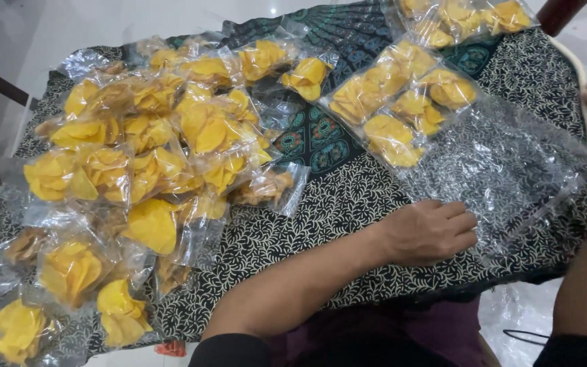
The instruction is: Packaging individual yellow food slices into small resealable plastic bags and then organizing them on a table.
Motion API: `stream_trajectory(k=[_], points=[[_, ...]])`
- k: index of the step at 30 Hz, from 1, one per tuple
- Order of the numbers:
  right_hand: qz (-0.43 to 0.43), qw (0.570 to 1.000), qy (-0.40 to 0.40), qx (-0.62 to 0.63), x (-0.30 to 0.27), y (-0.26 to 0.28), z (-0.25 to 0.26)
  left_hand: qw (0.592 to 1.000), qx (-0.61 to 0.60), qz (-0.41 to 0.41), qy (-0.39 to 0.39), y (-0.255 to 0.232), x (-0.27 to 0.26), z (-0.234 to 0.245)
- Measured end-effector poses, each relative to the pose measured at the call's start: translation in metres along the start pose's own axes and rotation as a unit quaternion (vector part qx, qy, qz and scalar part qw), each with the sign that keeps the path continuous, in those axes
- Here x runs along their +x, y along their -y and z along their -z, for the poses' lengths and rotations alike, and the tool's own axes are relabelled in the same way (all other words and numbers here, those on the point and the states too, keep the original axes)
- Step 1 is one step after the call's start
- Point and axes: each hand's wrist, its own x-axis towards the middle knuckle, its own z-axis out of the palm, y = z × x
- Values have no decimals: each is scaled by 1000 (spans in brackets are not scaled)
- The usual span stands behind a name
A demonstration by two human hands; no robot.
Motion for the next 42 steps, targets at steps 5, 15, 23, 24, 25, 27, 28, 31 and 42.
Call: stream_trajectory(k=[5,15,23,24,25,27,28,31,42], points=[[-177,973,99,-113,-14,274,20,996,22,28,84,3,0,6],[-169,973,113,-114,12,208,-16,987,-27,61,143,3,-3,1],[74,959,-32,-273,21,218,-35,991,-36,64,110,-6,-1,4],[64,959,-38,-275,20,244,-36,981,-38,91,169,-10,2,8],[55,959,-43,-276,18,270,-36,966,-41,117,226,-14,5,13],[177,951,-71,-241,13,289,-44,974,-18,135,182,-26,1,22],[294,929,-99,-201,11,299,-49,979,5,149,139,-31,-2,27],[345,935,-34,-70,-13,367,-64,923,-182,285,183,-29,-8,48],[576,816,-32,46,-50,494,-185,552,-549,621,-88,32,-73,73]])
